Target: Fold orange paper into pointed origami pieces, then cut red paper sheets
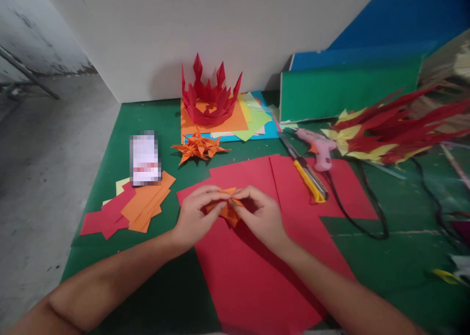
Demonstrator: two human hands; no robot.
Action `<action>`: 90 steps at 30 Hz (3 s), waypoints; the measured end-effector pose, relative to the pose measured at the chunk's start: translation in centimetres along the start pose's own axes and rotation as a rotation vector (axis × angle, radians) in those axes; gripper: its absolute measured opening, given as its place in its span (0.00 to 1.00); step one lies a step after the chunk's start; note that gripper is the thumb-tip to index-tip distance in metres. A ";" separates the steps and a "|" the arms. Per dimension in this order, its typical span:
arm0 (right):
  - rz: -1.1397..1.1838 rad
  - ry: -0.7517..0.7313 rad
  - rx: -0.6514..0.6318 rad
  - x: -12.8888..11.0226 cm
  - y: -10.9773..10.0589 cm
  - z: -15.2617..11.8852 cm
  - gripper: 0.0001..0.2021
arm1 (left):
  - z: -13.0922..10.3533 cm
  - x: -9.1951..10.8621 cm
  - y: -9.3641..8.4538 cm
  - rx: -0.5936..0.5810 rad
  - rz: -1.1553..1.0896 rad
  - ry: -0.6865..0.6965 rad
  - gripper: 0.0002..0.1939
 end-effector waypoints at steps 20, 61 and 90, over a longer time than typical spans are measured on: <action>0.016 -0.065 -0.001 -0.8 1.0 -0.3 0.16 | -0.4 -1.5 0.5 0.072 -0.212 -0.202 0.16; -0.245 -0.417 0.115 -2.3 -0.1 -0.6 0.16 | 0.2 -1.9 -0.5 0.231 -0.429 -0.328 0.16; -0.798 -0.788 0.218 -4.4 -0.6 -1.5 0.02 | 0.3 -2.4 -0.8 0.188 -0.240 -0.253 0.11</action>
Point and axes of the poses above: each hand's wrist, its own z-axis towards the middle knuckle, its own y-axis out of the palm, x = y × z, the point moved 5 cm from there along z, towards the middle knuckle, and after that the axes turned 7 degrees about -z, right-handed, at the moved point
